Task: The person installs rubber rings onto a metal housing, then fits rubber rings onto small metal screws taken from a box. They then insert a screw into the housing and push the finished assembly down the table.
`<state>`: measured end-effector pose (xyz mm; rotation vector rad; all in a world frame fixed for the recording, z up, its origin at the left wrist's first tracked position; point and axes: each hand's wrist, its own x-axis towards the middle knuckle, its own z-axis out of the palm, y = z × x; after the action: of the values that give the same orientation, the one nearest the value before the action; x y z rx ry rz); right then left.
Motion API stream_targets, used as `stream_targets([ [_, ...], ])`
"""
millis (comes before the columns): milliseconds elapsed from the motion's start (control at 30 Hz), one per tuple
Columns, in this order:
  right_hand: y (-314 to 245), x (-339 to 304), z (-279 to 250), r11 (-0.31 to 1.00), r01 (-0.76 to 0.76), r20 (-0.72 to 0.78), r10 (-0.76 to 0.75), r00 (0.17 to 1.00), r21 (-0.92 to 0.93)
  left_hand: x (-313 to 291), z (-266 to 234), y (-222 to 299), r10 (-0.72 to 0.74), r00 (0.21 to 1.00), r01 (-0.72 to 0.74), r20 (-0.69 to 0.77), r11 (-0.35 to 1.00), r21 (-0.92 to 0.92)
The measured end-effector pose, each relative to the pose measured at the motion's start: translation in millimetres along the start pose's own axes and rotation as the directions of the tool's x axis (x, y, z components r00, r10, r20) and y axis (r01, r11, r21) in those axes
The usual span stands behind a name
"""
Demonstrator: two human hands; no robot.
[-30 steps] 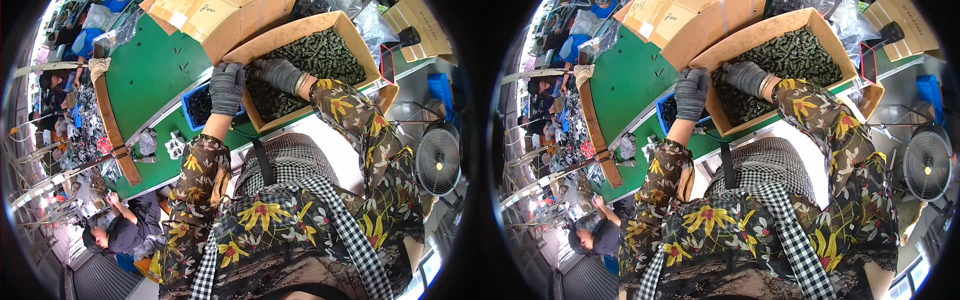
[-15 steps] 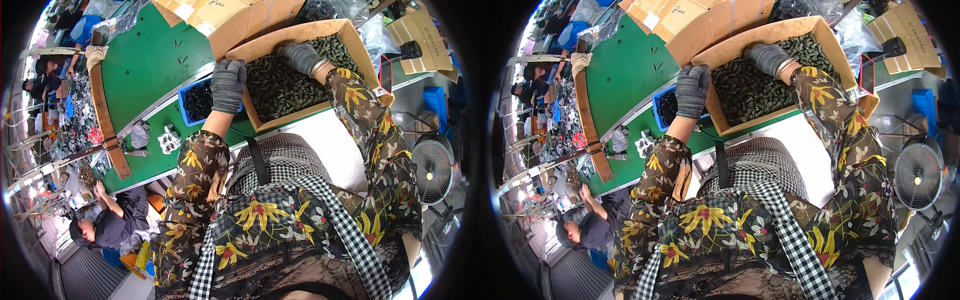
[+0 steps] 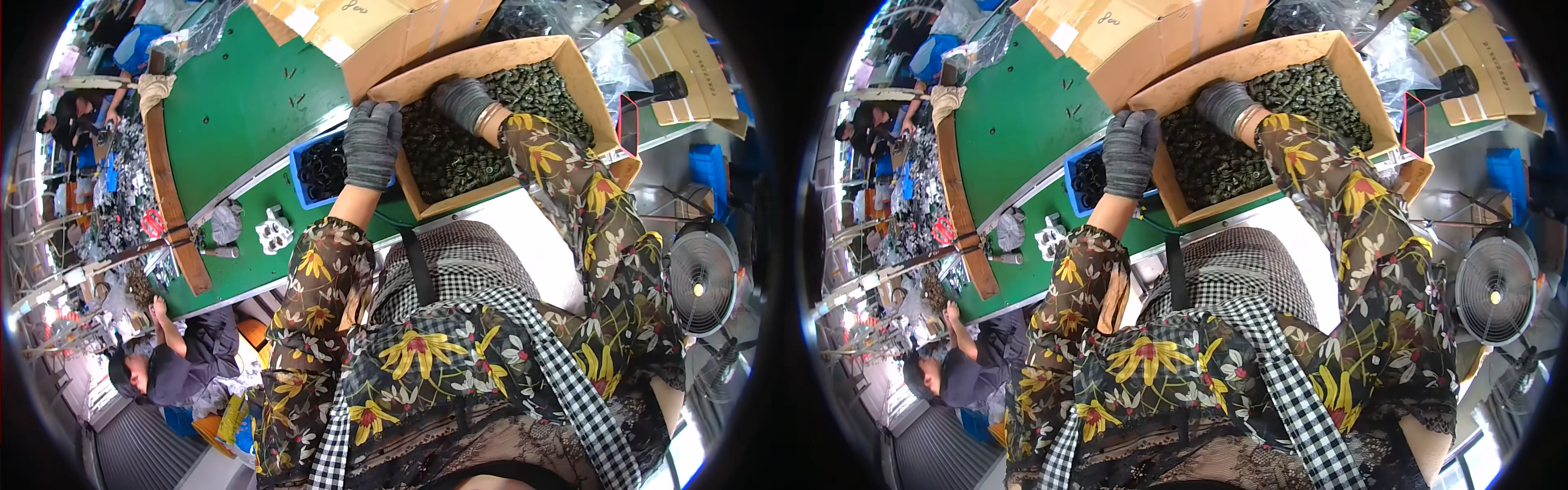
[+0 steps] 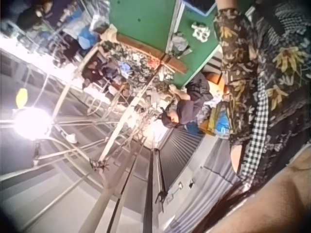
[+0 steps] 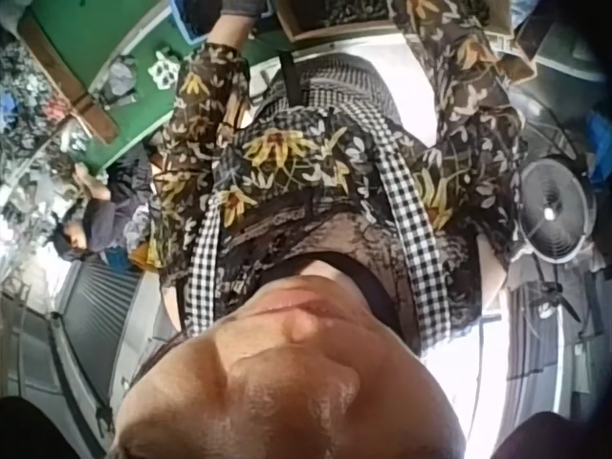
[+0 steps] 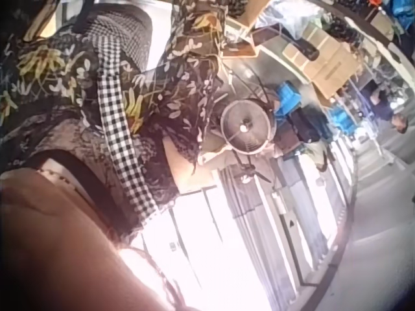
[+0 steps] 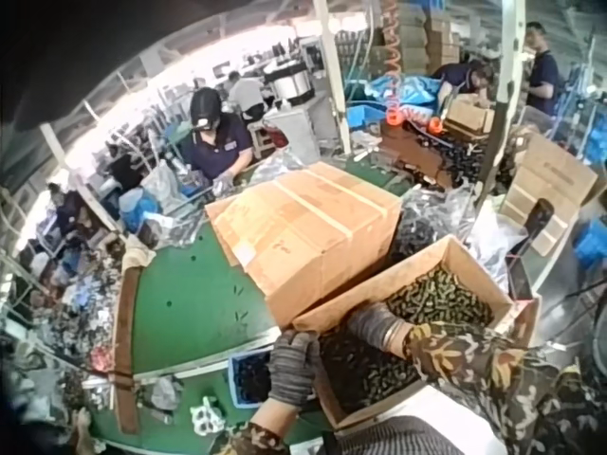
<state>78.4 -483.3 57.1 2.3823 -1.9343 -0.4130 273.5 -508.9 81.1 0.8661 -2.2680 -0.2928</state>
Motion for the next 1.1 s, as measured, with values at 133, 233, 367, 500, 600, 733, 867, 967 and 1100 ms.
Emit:
stream_targets([
  [133, 1, -5, 10, 0.97, -0.157, 0.184, 0.122, 0.975, 0.185, 1, 0, 3, 0.006, 1.0, -0.006, 0.012, 1.0, -0.007],
  [233, -2, -14, 15, 0.959, -0.159, 0.123, 0.133, 0.984, 0.235, 0, -2, 0, 0.009, 0.999, -0.01, 0.043, 1.0, 0.011],
  [367, 0, -21, 22, 0.959, -0.155, 0.101, 0.135, 0.986, 0.235, -1, 0, 3, 0.02, 0.999, -0.021, 0.044, 1.0, 0.022],
  [500, 6, -43, 26, 0.927, -0.133, -0.038, 0.156, 0.987, 0.352, -2, 2, -2, 0.036, 0.999, -0.037, 0.035, 0.999, 0.024],
  [600, 36, -56, 15, 0.829, -0.328, 0.104, 0.316, 0.943, 0.453, -5, 3, -4, 0.033, 0.999, -0.034, 0.042, 0.999, 0.036],
  [733, 89, -74, 31, 0.698, -0.445, 0.086, 0.486, 0.87, 0.561, 0, 3, -1, 0.031, 0.999, -0.032, 0.017, 0.999, 0.03],
  [867, 84, -69, 38, 0.715, -0.364, 0.028, 0.435, 0.9, 0.598, -1, 6, -2, 0.023, 0.999, -0.024, 0.034, 0.999, 0.03],
  [967, 58, -52, 28, 0.768, -0.469, 0.074, 0.489, 0.869, 0.436, -4, 2, -4, 0.055, 0.996, -0.064, 0.073, 0.989, 0.133],
  [1100, 58, -44, 27, 0.789, -0.472, 0.067, 0.487, 0.871, 0.393, 11, 0, 12, 0.16, 0.937, -0.248, 0.309, 0.931, 0.269],
])
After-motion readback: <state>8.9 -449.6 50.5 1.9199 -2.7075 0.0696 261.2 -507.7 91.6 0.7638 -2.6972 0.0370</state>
